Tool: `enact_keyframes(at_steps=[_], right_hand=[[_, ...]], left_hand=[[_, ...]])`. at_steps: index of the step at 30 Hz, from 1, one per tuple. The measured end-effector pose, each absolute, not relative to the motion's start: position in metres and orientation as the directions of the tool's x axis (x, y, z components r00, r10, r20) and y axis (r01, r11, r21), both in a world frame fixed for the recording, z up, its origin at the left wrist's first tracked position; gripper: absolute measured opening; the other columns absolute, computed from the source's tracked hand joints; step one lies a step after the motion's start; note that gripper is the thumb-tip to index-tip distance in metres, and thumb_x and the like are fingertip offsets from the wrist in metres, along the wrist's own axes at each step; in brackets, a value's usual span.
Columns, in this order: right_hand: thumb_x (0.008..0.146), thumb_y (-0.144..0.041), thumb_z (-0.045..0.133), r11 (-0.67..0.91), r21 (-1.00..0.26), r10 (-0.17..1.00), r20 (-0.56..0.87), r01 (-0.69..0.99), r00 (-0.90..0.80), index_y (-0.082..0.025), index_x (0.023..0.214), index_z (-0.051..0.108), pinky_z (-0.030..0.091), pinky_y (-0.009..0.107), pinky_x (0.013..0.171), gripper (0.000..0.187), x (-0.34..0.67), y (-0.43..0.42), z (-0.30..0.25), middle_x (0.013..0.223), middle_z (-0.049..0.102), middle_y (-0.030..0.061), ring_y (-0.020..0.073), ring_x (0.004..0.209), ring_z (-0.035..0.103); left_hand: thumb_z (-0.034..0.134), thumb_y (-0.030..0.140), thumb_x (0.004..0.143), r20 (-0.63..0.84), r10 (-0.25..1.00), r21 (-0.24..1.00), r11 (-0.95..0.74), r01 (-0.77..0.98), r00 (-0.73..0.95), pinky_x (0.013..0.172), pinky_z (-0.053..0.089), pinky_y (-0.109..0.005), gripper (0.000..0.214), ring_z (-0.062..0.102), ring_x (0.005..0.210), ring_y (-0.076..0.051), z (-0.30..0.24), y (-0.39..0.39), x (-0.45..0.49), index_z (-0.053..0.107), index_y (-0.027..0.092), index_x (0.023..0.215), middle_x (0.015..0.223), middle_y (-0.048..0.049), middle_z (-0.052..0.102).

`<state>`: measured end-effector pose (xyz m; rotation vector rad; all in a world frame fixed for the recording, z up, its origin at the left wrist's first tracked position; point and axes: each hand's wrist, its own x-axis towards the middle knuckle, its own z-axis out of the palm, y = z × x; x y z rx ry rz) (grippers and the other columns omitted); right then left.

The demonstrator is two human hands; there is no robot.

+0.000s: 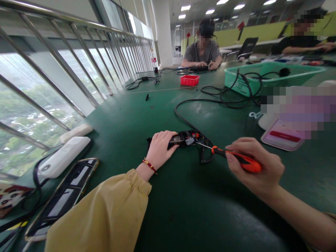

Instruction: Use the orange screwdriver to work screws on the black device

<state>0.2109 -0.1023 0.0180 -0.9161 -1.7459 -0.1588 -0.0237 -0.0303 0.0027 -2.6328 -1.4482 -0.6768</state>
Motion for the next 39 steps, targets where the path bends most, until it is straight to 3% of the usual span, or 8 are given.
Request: enact_keyframes(at_steps=[2, 7, 12, 17, 22, 27, 33, 39], right_hand=[[0.069, -0.011, 0.062, 0.691, -0.332, 0.511, 0.853, 0.642, -0.109, -0.022, 0.086, 0.055, 0.046, 0.025, 0.05, 0.022, 0.2108, -0.1034, 0.0181, 0.072, 0.059, -0.0002, 0.0125, 0.06, 0.055], [0.065, -0.01, 0.063, 0.724, -0.318, 0.422, 0.906, 0.612, -0.028, -0.021, 0.106, 0.051, 0.049, 0.03, 0.057, 0.044, 0.2103, -0.1022, 0.0159, 0.084, 0.057, 0.0036, 0.0169, 0.071, 0.057], [0.068, -0.01, 0.062, 0.682, -0.338, 0.53, 0.84, 0.648, -0.119, -0.021, 0.09, 0.056, 0.046, 0.026, 0.051, 0.025, 0.2111, -0.1024, 0.0172, 0.072, 0.057, 0.0002, 0.0124, 0.059, 0.054], [0.064, -0.009, 0.063, 0.721, -0.32, 0.432, 0.901, 0.615, -0.037, -0.021, 0.107, 0.05, 0.048, 0.031, 0.057, 0.047, 0.2106, -0.1004, 0.0152, 0.085, 0.057, 0.0042, 0.0176, 0.072, 0.057], [0.069, -0.012, 0.062, 0.672, -0.347, 0.545, 0.83, 0.654, -0.12, -0.022, 0.093, 0.055, 0.047, 0.027, 0.053, 0.027, 0.2107, -0.1014, 0.0147, 0.074, 0.057, 0.0005, 0.0129, 0.059, 0.056], [0.065, -0.012, 0.065, 0.701, -0.3, 0.415, 0.909, 0.647, -0.028, -0.023, 0.11, 0.049, 0.049, 0.03, 0.057, 0.049, 0.2098, -0.1002, 0.0142, 0.084, 0.057, 0.0027, 0.0168, 0.07, 0.057], [0.068, -0.013, 0.064, 0.659, -0.374, 0.54, 0.84, 0.652, -0.063, -0.022, 0.098, 0.054, 0.047, 0.028, 0.051, 0.033, 0.2108, -0.1018, 0.0131, 0.078, 0.057, 0.0014, 0.0133, 0.059, 0.055], [0.066, -0.014, 0.064, 0.69, -0.309, 0.439, 0.898, 0.654, -0.038, -0.024, 0.106, 0.05, 0.049, 0.033, 0.059, 0.044, 0.2112, -0.101, 0.0138, 0.084, 0.057, 0.003, 0.018, 0.071, 0.058]], left_hand=[[0.057, 0.027, 0.079, 0.42, 0.778, 0.153, -0.567, 0.809, 0.467, 0.086, 0.035, -0.035, 0.026, 0.051, 0.094, -0.02, 0.0033, -0.0314, -0.0235, 0.049, 0.019, 0.103, 0.099, -0.0033, 0.058], [0.054, 0.023, 0.079, 0.451, 0.763, 0.141, -0.574, 0.807, 0.464, 0.09, 0.033, -0.036, 0.022, 0.052, 0.094, -0.019, 0.0033, -0.0331, -0.0226, 0.048, 0.02, 0.101, 0.098, -0.0026, 0.059], [0.052, 0.02, 0.08, 0.466, 0.76, 0.13, -0.565, 0.815, 0.453, 0.096, 0.026, -0.039, 0.023, 0.052, 0.096, -0.019, 0.0011, -0.0326, -0.0223, 0.046, 0.02, 0.102, 0.101, -0.0025, 0.059], [0.053, 0.02, 0.08, 0.446, 0.772, 0.159, -0.566, 0.809, 0.453, 0.093, 0.031, -0.037, 0.027, 0.051, 0.097, -0.019, -0.0015, -0.0297, -0.0235, 0.045, 0.019, 0.105, 0.103, -0.0036, 0.058], [0.053, 0.021, 0.079, 0.44, 0.776, 0.175, -0.568, 0.805, 0.452, 0.09, 0.033, -0.036, 0.027, 0.052, 0.095, -0.019, -0.0014, -0.029, -0.0239, 0.045, 0.019, 0.105, 0.102, -0.0034, 0.058], [0.054, 0.024, 0.077, 0.444, 0.778, 0.168, -0.56, 0.812, 0.445, 0.089, 0.034, -0.036, 0.029, 0.053, 0.095, -0.02, -0.0001, -0.03, -0.0224, 0.045, 0.019, 0.105, 0.101, -0.0038, 0.059], [0.052, 0.024, 0.078, 0.435, 0.782, 0.166, -0.556, 0.814, 0.446, 0.088, 0.034, -0.035, 0.028, 0.052, 0.094, -0.02, 0.0011, -0.0311, -0.022, 0.045, 0.018, 0.105, 0.101, -0.0038, 0.058], [0.051, 0.025, 0.078, 0.433, 0.782, 0.166, -0.558, 0.813, 0.448, 0.089, 0.034, -0.036, 0.028, 0.052, 0.095, -0.02, 0.0006, -0.0308, -0.0226, 0.045, 0.019, 0.106, 0.102, -0.0042, 0.058]])
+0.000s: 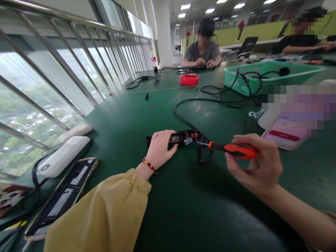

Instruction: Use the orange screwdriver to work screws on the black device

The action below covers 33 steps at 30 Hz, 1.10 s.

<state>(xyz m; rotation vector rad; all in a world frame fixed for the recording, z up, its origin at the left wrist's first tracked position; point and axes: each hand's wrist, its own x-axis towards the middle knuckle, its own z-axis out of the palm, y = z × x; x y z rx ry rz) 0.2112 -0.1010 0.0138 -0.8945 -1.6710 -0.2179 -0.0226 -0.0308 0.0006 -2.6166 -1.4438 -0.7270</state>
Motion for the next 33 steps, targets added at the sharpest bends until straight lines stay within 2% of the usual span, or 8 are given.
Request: enact_keyframes(at_steps=[4, 8, 13, 17, 19, 23, 27, 33], right_hand=[[0.068, -0.014, 0.063, 0.659, -0.339, 0.522, 0.849, 0.672, -0.084, -0.024, 0.098, 0.053, 0.048, 0.032, 0.057, 0.033, 0.2112, -0.1019, 0.0144, 0.072, 0.055, -0.0006, 0.0135, 0.057, 0.054], [0.064, -0.013, 0.064, 0.692, -0.31, 0.433, 0.901, 0.652, -0.031, -0.024, 0.108, 0.049, 0.048, 0.033, 0.058, 0.047, 0.2109, -0.1006, 0.014, 0.084, 0.056, 0.0034, 0.0181, 0.071, 0.056], [0.068, -0.013, 0.062, 0.671, -0.331, 0.522, 0.846, 0.664, -0.106, -0.023, 0.096, 0.054, 0.047, 0.031, 0.054, 0.031, 0.2106, -0.1013, 0.0156, 0.071, 0.056, -0.0002, 0.0127, 0.055, 0.052], [0.065, -0.013, 0.063, 0.694, -0.307, 0.439, 0.897, 0.651, -0.045, -0.024, 0.107, 0.05, 0.048, 0.032, 0.056, 0.046, 0.2101, -0.1011, 0.0162, 0.083, 0.057, 0.0034, 0.018, 0.07, 0.056], [0.065, -0.012, 0.063, 0.707, -0.294, 0.434, 0.898, 0.644, -0.067, -0.023, 0.105, 0.051, 0.048, 0.032, 0.055, 0.043, 0.2099, -0.1013, 0.0166, 0.082, 0.057, 0.0033, 0.0172, 0.068, 0.056], [0.068, -0.012, 0.062, 0.691, -0.306, 0.507, 0.851, 0.655, -0.138, -0.024, 0.096, 0.054, 0.047, 0.029, 0.051, 0.031, 0.2098, -0.1018, 0.0168, 0.07, 0.057, -0.0005, 0.013, 0.056, 0.054], [0.065, -0.013, 0.062, 0.723, -0.301, 0.427, 0.902, 0.622, -0.06, -0.024, 0.106, 0.05, 0.049, 0.032, 0.055, 0.044, 0.21, -0.0998, 0.0157, 0.081, 0.058, 0.0031, 0.0182, 0.07, 0.058], [0.069, -0.01, 0.06, 0.771, -0.254, 0.495, 0.817, 0.584, -0.297, -0.022, 0.085, 0.056, 0.049, 0.029, 0.059, 0.02, 0.2095, -0.1024, 0.0233, 0.063, 0.06, -0.0024, 0.0116, 0.053, 0.056]], left_hand=[[0.05, 0.025, 0.079, 0.432, 0.781, 0.167, -0.561, 0.811, 0.451, 0.089, 0.034, -0.036, 0.028, 0.052, 0.095, -0.02, 0.0004, -0.0308, -0.023, 0.045, 0.018, 0.106, 0.101, -0.004, 0.058], [0.051, 0.025, 0.078, 0.436, 0.781, 0.166, -0.558, 0.813, 0.447, 0.088, 0.034, -0.036, 0.028, 0.052, 0.094, -0.02, 0.0005, -0.0305, -0.0226, 0.045, 0.018, 0.105, 0.1, -0.0041, 0.058], [0.052, 0.024, 0.078, 0.434, 0.783, 0.161, -0.554, 0.817, 0.446, 0.088, 0.034, -0.035, 0.029, 0.052, 0.093, -0.02, 0.0009, -0.0302, -0.022, 0.045, 0.018, 0.105, 0.099, -0.0038, 0.058], [0.052, 0.024, 0.078, 0.427, 0.786, 0.163, -0.554, 0.816, 0.448, 0.088, 0.034, -0.035, 0.028, 0.052, 0.094, -0.02, 0.0017, -0.0309, -0.022, 0.045, 0.018, 0.104, 0.1, -0.004, 0.058], [0.051, 0.025, 0.078, 0.426, 0.786, 0.163, -0.553, 0.817, 0.447, 0.088, 0.034, -0.035, 0.028, 0.052, 0.094, -0.02, 0.0017, -0.0311, -0.0221, 0.045, 0.018, 0.105, 0.1, -0.004, 0.058], [0.051, 0.025, 0.078, 0.429, 0.784, 0.168, -0.557, 0.814, 0.448, 0.088, 0.035, -0.036, 0.028, 0.052, 0.094, -0.02, 0.0014, -0.0309, -0.0225, 0.045, 0.019, 0.105, 0.1, -0.004, 0.058], [0.05, 0.025, 0.079, 0.428, 0.783, 0.168, -0.56, 0.811, 0.452, 0.088, 0.035, -0.036, 0.028, 0.053, 0.094, -0.02, 0.0013, -0.0309, -0.0226, 0.045, 0.018, 0.105, 0.101, -0.0044, 0.058], [0.049, 0.026, 0.08, 0.427, 0.777, 0.107, -0.552, 0.827, 0.463, 0.088, 0.036, -0.036, 0.033, 0.052, 0.095, -0.021, 0.0008, -0.0314, -0.0225, 0.045, 0.016, 0.111, 0.103, -0.006, 0.058]])
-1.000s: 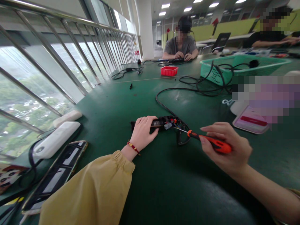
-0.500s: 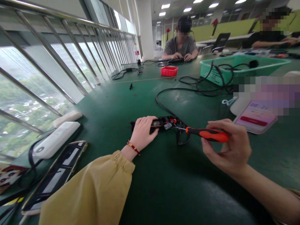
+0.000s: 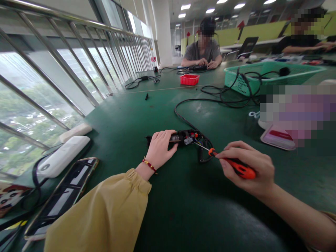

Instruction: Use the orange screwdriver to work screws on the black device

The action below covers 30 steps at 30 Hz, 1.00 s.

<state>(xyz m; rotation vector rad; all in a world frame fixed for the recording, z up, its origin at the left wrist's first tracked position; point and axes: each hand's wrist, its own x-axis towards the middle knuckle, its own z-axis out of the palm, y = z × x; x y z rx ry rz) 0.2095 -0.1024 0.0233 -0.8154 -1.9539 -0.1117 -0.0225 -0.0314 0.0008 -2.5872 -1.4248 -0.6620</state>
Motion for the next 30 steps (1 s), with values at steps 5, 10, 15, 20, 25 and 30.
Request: enact_keyframes(at_steps=[5, 10, 15, 20, 25, 30], right_hand=[[0.073, -0.016, 0.057, 0.782, -0.289, 0.578, 0.67, 0.553, -0.467, -0.022, 0.088, 0.057, 0.047, 0.028, 0.063, 0.016, 0.207, -0.102, 0.023, 0.069, 0.064, -0.0023, 0.0103, 0.058, 0.058], [0.076, -0.019, 0.052, 0.801, -0.339, 0.598, 0.458, 0.493, -0.657, -0.02, 0.092, 0.057, 0.043, 0.029, 0.072, 0.017, 0.2, -0.104, 0.018, 0.072, 0.063, -0.0012, 0.0098, 0.061, 0.056], [0.077, -0.021, 0.053, 0.818, -0.361, 0.565, 0.353, 0.448, -0.746, -0.02, 0.094, 0.057, 0.041, 0.028, 0.071, 0.018, 0.197, -0.11, 0.021, 0.075, 0.062, -0.0008, 0.0102, 0.065, 0.056], [0.079, -0.02, 0.051, 0.779, -0.392, 0.601, 0.243, 0.489, -0.761, -0.021, 0.098, 0.055, 0.04, 0.029, 0.073, 0.02, 0.197, -0.11, 0.022, 0.082, 0.063, 0.0001, 0.0117, 0.072, 0.058], [0.08, -0.021, 0.051, 0.76, -0.402, 0.614, 0.187, 0.511, -0.767, -0.022, 0.101, 0.054, 0.04, 0.03, 0.072, 0.021, 0.197, -0.111, 0.021, 0.086, 0.063, 0.0006, 0.0134, 0.076, 0.058], [0.08, -0.021, 0.05, 0.74, -0.421, 0.629, 0.155, 0.525, -0.762, -0.022, 0.104, 0.053, 0.04, 0.032, 0.075, 0.024, 0.197, -0.11, 0.02, 0.088, 0.062, 0.0007, 0.0139, 0.078, 0.058]], left_hand=[[0.045, 0.03, 0.083, 0.402, 0.784, -0.032, -0.504, 0.863, 0.473, 0.078, 0.041, -0.036, 0.041, 0.054, 0.091, -0.023, 0.003, -0.034, -0.021, 0.044, 0.012, 0.12, 0.099, -0.0093, 0.059], [0.048, 0.034, 0.081, 0.385, 0.831, -0.023, -0.426, 0.904, 0.401, 0.07, 0.042, -0.034, 0.027, 0.056, 0.08, -0.022, 0.008, -0.038, -0.022, 0.055, 0.016, 0.1, 0.09, -0.007, 0.062], [0.045, 0.035, 0.083, 0.342, 0.874, -0.055, -0.349, 0.936, 0.346, 0.064, 0.042, -0.03, 0.025, 0.057, 0.079, -0.021, 0.012, -0.045, -0.035, 0.053, 0.017, 0.099, 0.087, -0.0056, 0.062], [0.041, 0.038, 0.085, 0.286, 0.939, -0.141, -0.157, 0.977, 0.192, 0.053, 0.037, -0.028, 0.027, 0.059, 0.071, -0.022, 0.025, -0.05, -0.065, 0.048, 0.018, 0.101, 0.082, -0.0048, 0.062], [0.04, 0.043, 0.084, 0.307, 0.949, -0.161, 0.122, 0.979, -0.067, 0.054, 0.038, -0.031, 0.03, 0.059, 0.072, -0.026, 0.041, -0.051, -0.111, 0.043, 0.02, 0.104, 0.095, -0.0082, 0.059], [0.035, 0.041, 0.086, 0.435, 0.852, -0.077, 0.359, 0.93, -0.293, 0.062, 0.041, -0.038, 0.033, 0.055, 0.086, -0.031, 0.05, -0.052, -0.154, 0.042, 0.018, 0.108, 0.102, -0.0122, 0.055]])
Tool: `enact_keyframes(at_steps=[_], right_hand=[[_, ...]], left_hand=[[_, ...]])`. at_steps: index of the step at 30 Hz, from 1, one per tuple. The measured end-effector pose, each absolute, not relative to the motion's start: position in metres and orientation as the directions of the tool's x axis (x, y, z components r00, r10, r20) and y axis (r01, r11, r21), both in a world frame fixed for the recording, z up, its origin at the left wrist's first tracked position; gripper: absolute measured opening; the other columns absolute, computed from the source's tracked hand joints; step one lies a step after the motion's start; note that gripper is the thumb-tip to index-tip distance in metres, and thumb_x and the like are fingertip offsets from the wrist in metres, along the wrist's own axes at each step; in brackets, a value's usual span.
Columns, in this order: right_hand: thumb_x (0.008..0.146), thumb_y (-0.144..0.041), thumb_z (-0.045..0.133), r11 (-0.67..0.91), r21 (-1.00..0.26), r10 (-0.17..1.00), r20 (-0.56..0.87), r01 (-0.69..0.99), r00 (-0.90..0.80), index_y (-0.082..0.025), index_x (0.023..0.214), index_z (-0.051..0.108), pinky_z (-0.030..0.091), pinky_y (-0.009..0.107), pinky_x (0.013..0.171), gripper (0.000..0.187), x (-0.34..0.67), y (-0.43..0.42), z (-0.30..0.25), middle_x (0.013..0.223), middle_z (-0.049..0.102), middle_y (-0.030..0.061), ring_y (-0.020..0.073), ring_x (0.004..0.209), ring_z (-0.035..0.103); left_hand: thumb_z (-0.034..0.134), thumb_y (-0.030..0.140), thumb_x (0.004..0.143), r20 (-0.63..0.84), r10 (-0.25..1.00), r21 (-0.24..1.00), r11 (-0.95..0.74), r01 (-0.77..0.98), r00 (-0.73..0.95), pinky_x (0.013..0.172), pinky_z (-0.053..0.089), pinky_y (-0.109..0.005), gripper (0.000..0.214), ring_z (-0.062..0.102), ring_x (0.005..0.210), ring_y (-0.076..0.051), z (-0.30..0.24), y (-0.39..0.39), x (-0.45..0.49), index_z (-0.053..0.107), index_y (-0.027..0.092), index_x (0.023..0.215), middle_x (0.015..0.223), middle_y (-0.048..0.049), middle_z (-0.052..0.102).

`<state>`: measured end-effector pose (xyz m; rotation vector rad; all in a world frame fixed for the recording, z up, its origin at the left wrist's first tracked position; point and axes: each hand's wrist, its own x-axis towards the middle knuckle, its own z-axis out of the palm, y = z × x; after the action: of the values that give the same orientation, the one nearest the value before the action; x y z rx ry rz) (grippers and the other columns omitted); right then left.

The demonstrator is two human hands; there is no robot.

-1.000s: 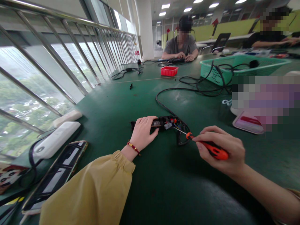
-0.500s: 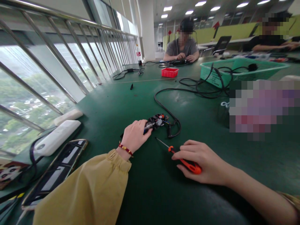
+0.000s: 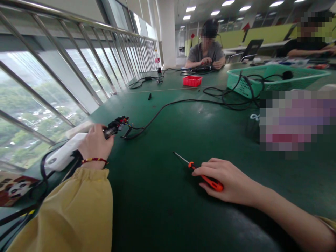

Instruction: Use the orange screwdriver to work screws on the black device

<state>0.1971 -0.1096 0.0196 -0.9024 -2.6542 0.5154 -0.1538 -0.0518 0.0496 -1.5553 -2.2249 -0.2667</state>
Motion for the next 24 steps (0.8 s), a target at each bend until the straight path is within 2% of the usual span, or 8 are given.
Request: enact_keyframes(at_steps=[4, 10, 16, 20, 24], right_hand=[[0.082, -0.023, 0.048, 0.732, -0.434, 0.628, 0.131, 0.525, -0.767, -0.023, 0.104, 0.053, 0.039, 0.032, 0.076, 0.023, 0.197, -0.109, 0.019, 0.088, 0.062, 0.0002, 0.0137, 0.078, 0.057], [0.083, -0.024, 0.047, 0.73, -0.436, 0.626, 0.12, 0.526, -0.77, -0.023, 0.105, 0.052, 0.038, 0.032, 0.076, 0.023, 0.197, -0.109, 0.018, 0.09, 0.061, -0.0003, 0.0135, 0.079, 0.056], [0.083, -0.023, 0.047, 0.731, -0.432, 0.627, 0.119, 0.528, -0.77, -0.023, 0.106, 0.051, 0.038, 0.032, 0.077, 0.023, 0.198, -0.109, 0.018, 0.09, 0.061, -0.0008, 0.0131, 0.079, 0.055], [0.083, -0.023, 0.047, 0.728, -0.431, 0.632, 0.12, 0.533, -0.766, -0.023, 0.105, 0.052, 0.039, 0.032, 0.078, 0.023, 0.198, -0.11, 0.019, 0.091, 0.061, -0.0006, 0.0133, 0.08, 0.056], [0.082, -0.023, 0.047, 0.724, -0.438, 0.634, 0.117, 0.533, -0.765, -0.023, 0.105, 0.052, 0.039, 0.031, 0.079, 0.023, 0.197, -0.11, 0.019, 0.092, 0.061, -0.0008, 0.0129, 0.08, 0.056]], left_hand=[[0.042, 0.039, 0.081, 0.558, 0.752, -0.089, 0.474, 0.876, -0.35, 0.07, 0.042, -0.039, 0.033, 0.053, 0.093, -0.032, 0.048, -0.049, -0.171, 0.047, 0.019, 0.105, 0.103, -0.0122, 0.056], [0.045, 0.033, 0.077, 0.476, 0.811, -0.11, 0.439, 0.892, -0.341, 0.07, 0.041, -0.036, 0.032, 0.054, 0.093, -0.03, 0.045, -0.046, -0.172, 0.047, 0.016, 0.104, 0.104, -0.013, 0.056], [0.047, 0.031, 0.076, 0.571, 0.751, -0.085, 0.456, 0.886, -0.331, 0.072, 0.039, -0.036, 0.031, 0.052, 0.091, -0.028, 0.042, -0.044, -0.174, 0.049, 0.016, 0.103, 0.101, -0.012, 0.056], [0.042, 0.031, 0.081, 0.695, 0.676, -0.067, 0.398, 0.915, -0.243, 0.076, 0.037, -0.037, 0.027, 0.05, 0.09, -0.026, 0.038, -0.042, -0.17, 0.051, 0.014, 0.101, 0.098, -0.0109, 0.055], [0.047, 0.03, 0.08, 0.746, 0.651, -0.051, 0.26, 0.964, -0.136, 0.076, 0.036, -0.037, 0.027, 0.05, 0.09, -0.026, 0.036, -0.041, -0.15, 0.051, 0.015, 0.102, 0.096, -0.0096, 0.055]])
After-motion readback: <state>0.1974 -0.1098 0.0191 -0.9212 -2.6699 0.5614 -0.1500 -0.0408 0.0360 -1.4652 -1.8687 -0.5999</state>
